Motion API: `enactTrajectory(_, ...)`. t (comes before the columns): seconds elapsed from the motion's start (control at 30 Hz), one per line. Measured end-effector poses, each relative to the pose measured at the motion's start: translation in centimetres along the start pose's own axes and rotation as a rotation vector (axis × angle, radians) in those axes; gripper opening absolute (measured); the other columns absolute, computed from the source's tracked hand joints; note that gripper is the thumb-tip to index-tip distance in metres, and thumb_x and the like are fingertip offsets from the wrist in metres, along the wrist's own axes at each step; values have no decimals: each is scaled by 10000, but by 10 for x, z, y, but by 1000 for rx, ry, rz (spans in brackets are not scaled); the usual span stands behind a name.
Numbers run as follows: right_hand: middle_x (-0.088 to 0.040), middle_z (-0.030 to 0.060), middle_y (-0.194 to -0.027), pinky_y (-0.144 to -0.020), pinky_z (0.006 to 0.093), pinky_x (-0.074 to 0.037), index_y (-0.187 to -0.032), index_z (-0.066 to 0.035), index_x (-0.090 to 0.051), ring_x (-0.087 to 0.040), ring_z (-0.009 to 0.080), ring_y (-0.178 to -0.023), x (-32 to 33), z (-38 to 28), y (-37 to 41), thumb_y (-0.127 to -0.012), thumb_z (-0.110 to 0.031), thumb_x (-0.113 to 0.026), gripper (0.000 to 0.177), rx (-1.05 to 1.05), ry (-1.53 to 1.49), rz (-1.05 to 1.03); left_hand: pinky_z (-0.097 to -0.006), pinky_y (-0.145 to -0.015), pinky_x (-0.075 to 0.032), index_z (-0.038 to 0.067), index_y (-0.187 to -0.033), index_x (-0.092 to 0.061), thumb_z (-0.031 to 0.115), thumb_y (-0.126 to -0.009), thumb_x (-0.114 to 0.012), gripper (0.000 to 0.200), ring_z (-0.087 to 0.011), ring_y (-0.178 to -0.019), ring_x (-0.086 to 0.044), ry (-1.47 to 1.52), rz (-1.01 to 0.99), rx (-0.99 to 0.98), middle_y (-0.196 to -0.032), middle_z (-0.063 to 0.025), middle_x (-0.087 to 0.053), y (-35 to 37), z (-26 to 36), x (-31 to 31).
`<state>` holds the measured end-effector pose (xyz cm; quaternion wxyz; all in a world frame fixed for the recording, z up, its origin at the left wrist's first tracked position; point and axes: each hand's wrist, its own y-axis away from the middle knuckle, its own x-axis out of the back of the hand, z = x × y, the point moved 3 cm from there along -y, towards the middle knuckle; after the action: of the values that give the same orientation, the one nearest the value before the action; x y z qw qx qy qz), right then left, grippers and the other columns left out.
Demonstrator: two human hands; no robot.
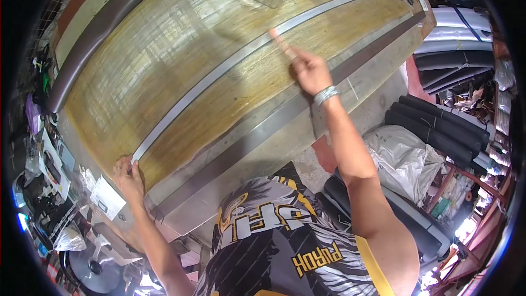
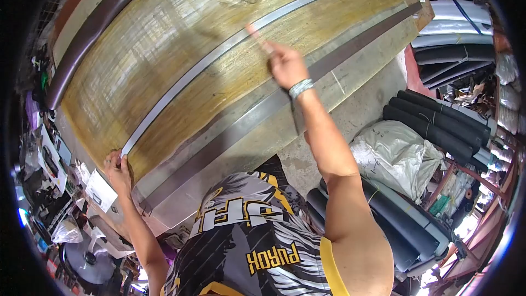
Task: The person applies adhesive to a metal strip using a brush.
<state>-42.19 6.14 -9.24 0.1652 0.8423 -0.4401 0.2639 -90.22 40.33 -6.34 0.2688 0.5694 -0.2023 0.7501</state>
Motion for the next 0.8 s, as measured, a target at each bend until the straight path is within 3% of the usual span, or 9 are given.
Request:
enactTrajectory(0.07, -724, 245, -1036, -853, 414, -564, -1199, -105, -742, -718, 370, -939, 30, 28, -27, -912, -35, -581, 337, -51, 84, 187, -428, -986, -470, 46, -1105, -748, 103, -886, -737, 227, -327, -1096, -625, 7, -38, 28, -1138, -129, -696, -2, 4, 3)
enactTrajectory(0.17, -725, 240, -1046, -863, 414, -559, -1193, -108, -746, -713, 373, -959, 41, 27, -34, -907, -26, -586, 338, -76, 272, 115, -433, -996, -466, 38, -1101, -747, 102, -888, -734, 223, -336, -1101, -625, 14, -54, 10, -1134, -138, -699, -5, 4, 4)
enactTrajectory(0.27, -728, 238, -1014, -862, 423, -555, -1196, -121, -748, -708, 377, -936, 15, 13, -12, -897, -15, -592, 353, 107, 238, 19, -433, -996, -471, 31, -1103, -746, 99, -891, -732, 223, -341, -1112, -625, -9, -44, 12, -1143, -146, -699, -3, 3, 3)
enactTrajectory(0.37, -725, 231, -958, -813, 428, -555, -1203, -134, -749, -701, 353, -862, -2, -2, 8, -911, -41, -582, 349, 59, 106, -140, -427, -988, -479, 27, -1112, -745, 91, -892, -732, 229, -348, -1125, -622, -36, -20, 2, -1156, -154, -698, -1, -4, -1)
enactTrajectory(0.47, -717, 255, -957, -743, 401, -554, -1219, -143, -745, -710, 317, -792, 29, 27, -19, -923, -64, -583, 346, -126, -25, 89, -424, -988, -483, 28, -1117, -745, 85, -893, -733, 231, -352, -1129, -620, -16, -40, 32, -1165, -157, -694, -2, 1, 1)
enactTrajectory(0.57, -702, 255, -923, -678, 359, -549, -1226, -107, -735, -725, 272, -724, 66, 63, -63, -940, -87, -583, 325, -101, 224, 210, -420, -984, -488, 28, -1117, -745, 81, -893, -736, 231, -353, -1121, -622, -35, -81, 47, -1173, -158, -687, -5, 5, 4)
enactTrajectory(0.67, -715, 247, -967, -735, 383, -565, -1208, -104, -741, -729, 333, -790, 56, 38, -53, -932, -79, -575, 323, -158, 233, 74, -412, -958, -484, 17, -1106, -733, 72, -896, -730, 217, -342, -1074, -614, -30, -62, 12, -1137, -153, -685, -5, 3, 2)
enactTrajectory(0.7, -720, 248, -1009, -794, 411, -571, -1193, -105, -745, -715, 365, -833, 40, 44, -47, -924, -77, -579, 318, 19, 187, 98, -408, -946, -481, 12, -1100, -727, 69, -898, -727, 210, -336, -1052, -610, -21, -51, -7, -1118, -151, -684, -4, 2, 2)
enactTrajectory(0.8, -732, 230, -1000, -832, 405, -569, -1236, -96, -725, -716, 333, -866, 15, 13, -17, -923, -83, -591, 340, 85, 139, -197, -418, -973, -488, 21, -1118, -740, 84, -897, -734, 230, -347, -1103, -623, 14, -65, 43, -1180, -157, -678, -5, 6, 4)
